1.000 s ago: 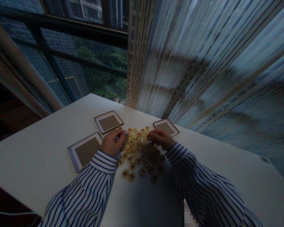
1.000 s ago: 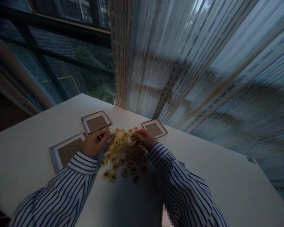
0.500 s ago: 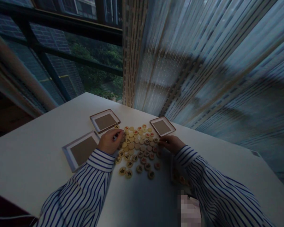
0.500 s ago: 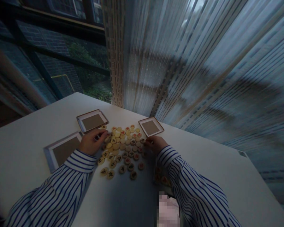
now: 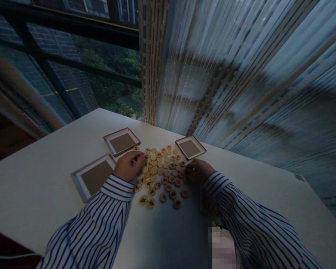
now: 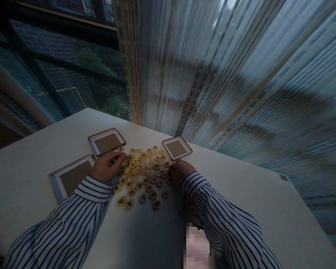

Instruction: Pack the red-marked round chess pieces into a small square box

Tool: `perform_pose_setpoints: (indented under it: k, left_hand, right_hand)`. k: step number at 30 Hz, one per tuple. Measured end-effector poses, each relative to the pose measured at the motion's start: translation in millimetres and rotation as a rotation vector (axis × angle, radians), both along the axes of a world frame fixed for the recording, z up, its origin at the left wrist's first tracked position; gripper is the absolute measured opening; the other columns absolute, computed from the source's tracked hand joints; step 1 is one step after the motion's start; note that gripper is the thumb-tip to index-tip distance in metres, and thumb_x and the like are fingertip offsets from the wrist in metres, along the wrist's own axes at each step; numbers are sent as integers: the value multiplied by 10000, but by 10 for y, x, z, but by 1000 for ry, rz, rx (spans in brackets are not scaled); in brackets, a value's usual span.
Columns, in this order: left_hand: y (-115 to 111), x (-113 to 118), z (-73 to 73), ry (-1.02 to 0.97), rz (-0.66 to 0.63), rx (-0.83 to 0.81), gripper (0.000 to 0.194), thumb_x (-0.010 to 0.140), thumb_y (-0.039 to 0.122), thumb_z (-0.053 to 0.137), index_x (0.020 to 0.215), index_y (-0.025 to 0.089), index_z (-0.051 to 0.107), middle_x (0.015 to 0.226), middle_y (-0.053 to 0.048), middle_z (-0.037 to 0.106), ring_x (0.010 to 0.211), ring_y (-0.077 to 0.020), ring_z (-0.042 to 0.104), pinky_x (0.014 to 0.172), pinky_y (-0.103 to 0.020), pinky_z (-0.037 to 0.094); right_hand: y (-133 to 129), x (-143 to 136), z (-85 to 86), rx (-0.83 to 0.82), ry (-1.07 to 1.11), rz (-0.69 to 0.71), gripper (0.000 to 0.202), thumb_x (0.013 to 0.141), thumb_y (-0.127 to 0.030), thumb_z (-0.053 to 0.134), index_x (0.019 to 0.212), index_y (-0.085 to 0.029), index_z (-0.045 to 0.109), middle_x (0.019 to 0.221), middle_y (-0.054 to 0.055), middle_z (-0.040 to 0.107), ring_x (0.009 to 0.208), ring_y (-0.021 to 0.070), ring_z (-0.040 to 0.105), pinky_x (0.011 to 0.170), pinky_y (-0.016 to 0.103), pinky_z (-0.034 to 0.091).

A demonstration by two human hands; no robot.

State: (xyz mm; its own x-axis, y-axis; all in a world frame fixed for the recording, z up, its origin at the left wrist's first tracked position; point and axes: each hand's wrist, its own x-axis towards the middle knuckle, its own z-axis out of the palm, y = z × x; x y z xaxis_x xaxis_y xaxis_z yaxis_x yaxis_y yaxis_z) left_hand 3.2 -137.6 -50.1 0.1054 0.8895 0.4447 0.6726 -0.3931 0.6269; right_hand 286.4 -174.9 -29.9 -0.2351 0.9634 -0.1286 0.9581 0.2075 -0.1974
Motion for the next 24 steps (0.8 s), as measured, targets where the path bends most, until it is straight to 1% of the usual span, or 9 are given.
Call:
perform_pose_setpoints:
  k: [6, 9, 12, 16, 19, 24]
  left_hand:
    - [-4, -3, 3, 10, -2, -14, 320, 790, 394, 452, 842, 172, 678, 787, -43, 695, 622, -142, 587, 554, -227, 462]
    - [-4, -9, 8, 24, -26, -26, 308, 789, 385, 454, 837, 178, 676, 779, -41, 691, 637, -146, 593, 555, -229, 464]
    - [5, -21, -5, 51, -89, -11, 291, 787, 374, 465, 845, 182, 676, 798, -51, 685, 706, -165, 606, 633, -261, 486]
    - [25, -29, -52, 90, -231, 34, 243, 758, 360, 539, 866, 199, 687, 882, -72, 667, 850, -203, 599, 798, -346, 479]
    - [22, -18, -82, 163, -321, 74, 246, 701, 385, 632, 867, 217, 699, 939, -83, 646, 898, -226, 577, 822, -388, 462]
    - [-13, 17, -128, 332, -354, 122, 345, 640, 428, 694, 918, 224, 701, 1049, -111, 603, 951, -282, 534, 801, -456, 435]
  right_hand:
    - [-23, -9, -34, 0, -5, -17, 227, 777, -251, 510, 864, -198, 713, 847, 61, 631, 722, 147, 573, 634, 227, 409]
    - [-30, -16, -38, 9, 6, -27, 224, 773, -240, 515, 872, -194, 710, 844, 61, 633, 714, 145, 572, 640, 230, 414]
    - [-41, -39, -19, 39, 47, -19, 228, 765, -209, 526, 913, -204, 699, 846, 50, 639, 699, 132, 567, 642, 226, 416]
    - [-55, -130, 33, 80, 74, 21, 222, 779, -211, 529, 934, -206, 688, 823, 46, 626, 691, 123, 563, 624, 217, 410]
    - [-46, -235, 81, 65, 81, 53, 224, 791, -230, 539, 956, -183, 683, 846, 63, 621, 710, 128, 574, 643, 226, 416]
    - [-1, -370, 88, 66, 122, 105, 231, 784, -224, 559, 979, -184, 675, 861, 64, 621, 736, 135, 580, 666, 235, 428]
